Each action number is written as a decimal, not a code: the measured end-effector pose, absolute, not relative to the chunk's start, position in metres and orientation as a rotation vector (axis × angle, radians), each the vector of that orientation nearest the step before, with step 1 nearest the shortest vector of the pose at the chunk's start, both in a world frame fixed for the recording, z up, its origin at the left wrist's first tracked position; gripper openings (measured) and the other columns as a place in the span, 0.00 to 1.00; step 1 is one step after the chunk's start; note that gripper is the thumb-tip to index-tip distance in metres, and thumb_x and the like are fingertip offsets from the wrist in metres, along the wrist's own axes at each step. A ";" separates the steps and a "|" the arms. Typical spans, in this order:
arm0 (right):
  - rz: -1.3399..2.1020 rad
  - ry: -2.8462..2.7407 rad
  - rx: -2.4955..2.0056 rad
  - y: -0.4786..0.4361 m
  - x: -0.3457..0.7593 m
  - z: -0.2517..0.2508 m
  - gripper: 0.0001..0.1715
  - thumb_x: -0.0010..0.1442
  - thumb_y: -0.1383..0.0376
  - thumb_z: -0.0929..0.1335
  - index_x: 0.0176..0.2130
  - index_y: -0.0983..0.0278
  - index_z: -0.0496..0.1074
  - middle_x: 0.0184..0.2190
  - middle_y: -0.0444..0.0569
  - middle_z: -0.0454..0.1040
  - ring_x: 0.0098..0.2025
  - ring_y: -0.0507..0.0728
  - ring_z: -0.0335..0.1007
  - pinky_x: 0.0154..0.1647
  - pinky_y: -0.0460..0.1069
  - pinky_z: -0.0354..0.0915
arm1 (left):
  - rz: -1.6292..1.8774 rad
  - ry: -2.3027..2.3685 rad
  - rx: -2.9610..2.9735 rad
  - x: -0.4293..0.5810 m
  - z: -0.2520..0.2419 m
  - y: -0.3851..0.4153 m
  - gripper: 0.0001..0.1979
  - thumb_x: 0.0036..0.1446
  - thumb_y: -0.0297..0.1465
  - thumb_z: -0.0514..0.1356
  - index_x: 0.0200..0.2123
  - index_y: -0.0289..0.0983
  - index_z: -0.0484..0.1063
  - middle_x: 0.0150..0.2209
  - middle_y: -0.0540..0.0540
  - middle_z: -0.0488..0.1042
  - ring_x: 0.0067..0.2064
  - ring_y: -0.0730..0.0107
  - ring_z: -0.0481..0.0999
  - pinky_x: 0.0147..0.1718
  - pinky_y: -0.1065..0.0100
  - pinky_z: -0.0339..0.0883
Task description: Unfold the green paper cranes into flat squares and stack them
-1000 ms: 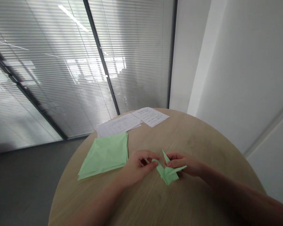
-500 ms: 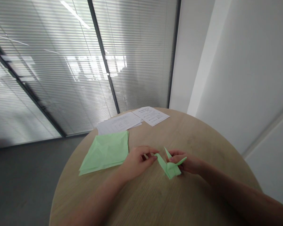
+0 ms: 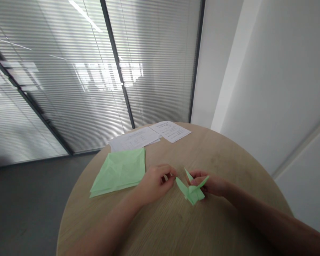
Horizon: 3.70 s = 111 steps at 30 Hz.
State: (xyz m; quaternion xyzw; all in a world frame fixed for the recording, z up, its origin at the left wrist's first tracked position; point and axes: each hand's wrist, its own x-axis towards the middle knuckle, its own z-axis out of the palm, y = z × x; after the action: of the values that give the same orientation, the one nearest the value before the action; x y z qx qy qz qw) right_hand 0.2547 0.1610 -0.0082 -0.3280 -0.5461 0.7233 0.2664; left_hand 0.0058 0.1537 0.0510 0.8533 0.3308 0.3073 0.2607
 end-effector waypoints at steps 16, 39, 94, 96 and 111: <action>1.170 -1.946 -0.908 0.141 0.243 0.013 0.25 0.65 0.46 0.67 0.30 0.64 0.64 0.24 0.40 0.58 0.26 0.48 0.54 0.26 0.44 0.52 | 0.940 0.838 1.551 0.021 0.052 0.148 0.24 0.57 0.51 0.65 0.29 0.33 0.76 0.24 0.48 0.73 0.25 0.74 0.70 0.26 0.73 0.68; 0.742 -2.133 -0.947 0.133 0.240 0.020 0.16 0.64 0.61 0.65 0.27 0.63 0.60 0.22 0.40 0.61 0.25 0.48 0.56 0.27 0.44 0.51 | 1.125 0.946 1.569 0.017 0.043 0.151 0.16 0.57 0.44 0.66 0.35 0.35 0.78 0.24 0.50 0.72 0.25 0.74 0.70 0.26 0.73 0.67; 0.415 -1.876 -0.826 0.145 0.245 0.008 0.05 0.65 0.64 0.68 0.38 0.61 0.76 0.34 0.51 0.78 0.33 0.53 0.73 0.31 0.45 0.69 | 1.035 0.930 1.693 0.022 0.034 0.155 0.14 0.55 0.32 0.65 0.45 0.37 0.73 0.44 0.41 0.78 0.46 0.62 0.78 0.41 0.65 0.72; 0.421 -1.899 -0.808 0.145 0.244 0.007 0.05 0.64 0.66 0.68 0.38 0.61 0.76 0.34 0.51 0.78 0.34 0.53 0.73 0.32 0.45 0.69 | 1.037 0.928 1.678 0.023 0.034 0.154 0.13 0.55 0.32 0.65 0.44 0.37 0.73 0.43 0.42 0.78 0.44 0.62 0.78 0.39 0.65 0.72; 1.204 -1.496 -0.958 0.154 0.238 0.002 0.29 0.56 0.41 0.73 0.34 0.64 0.72 0.29 0.46 0.73 0.30 0.52 0.70 0.30 0.47 0.70 | 0.999 0.870 1.666 0.021 0.035 0.155 0.09 0.58 0.33 0.64 0.41 0.37 0.74 0.44 0.43 0.76 0.45 0.64 0.76 0.42 0.66 0.71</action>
State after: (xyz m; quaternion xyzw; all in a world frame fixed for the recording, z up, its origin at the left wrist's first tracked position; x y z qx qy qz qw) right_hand 0.2380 0.1540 0.0020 -0.3921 -0.6126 0.4928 0.4776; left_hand 0.0209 0.1555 0.0351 0.6845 0.3572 0.4104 0.4851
